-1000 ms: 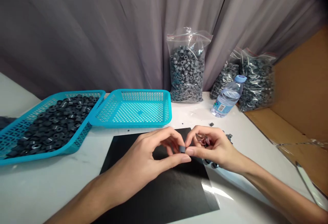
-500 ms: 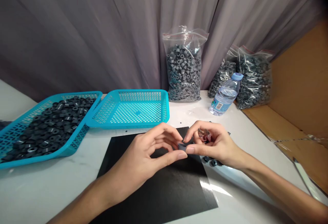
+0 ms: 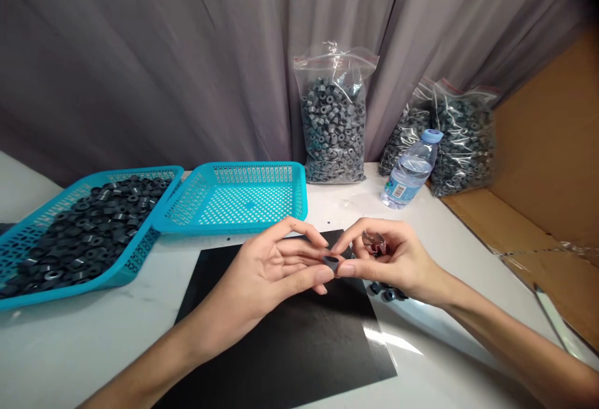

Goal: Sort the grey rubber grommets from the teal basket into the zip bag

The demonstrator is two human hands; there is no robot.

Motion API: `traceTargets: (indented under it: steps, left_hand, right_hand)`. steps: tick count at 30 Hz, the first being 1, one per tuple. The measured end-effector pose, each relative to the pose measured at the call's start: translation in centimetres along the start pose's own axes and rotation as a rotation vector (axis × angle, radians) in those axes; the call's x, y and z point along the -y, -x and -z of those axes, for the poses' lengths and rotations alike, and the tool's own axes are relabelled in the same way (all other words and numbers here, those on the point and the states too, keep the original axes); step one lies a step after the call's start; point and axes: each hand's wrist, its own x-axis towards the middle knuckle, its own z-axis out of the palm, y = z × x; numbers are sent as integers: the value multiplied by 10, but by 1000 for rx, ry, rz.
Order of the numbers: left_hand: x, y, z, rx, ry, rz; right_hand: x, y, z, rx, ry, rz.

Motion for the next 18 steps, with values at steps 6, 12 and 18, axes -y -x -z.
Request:
traceTargets:
  steps: [6,12,18]
  left_hand:
    - [2,0,2,60,15,-15]
    - [4,0,3,85,2,-13]
    - [4,-1,3,62,3,1]
  right_hand:
    - [3,0,1,6,22,-14]
    - [-2,0,1,-1,-4,1]
    - [-8,0,0,-25,-2,-12]
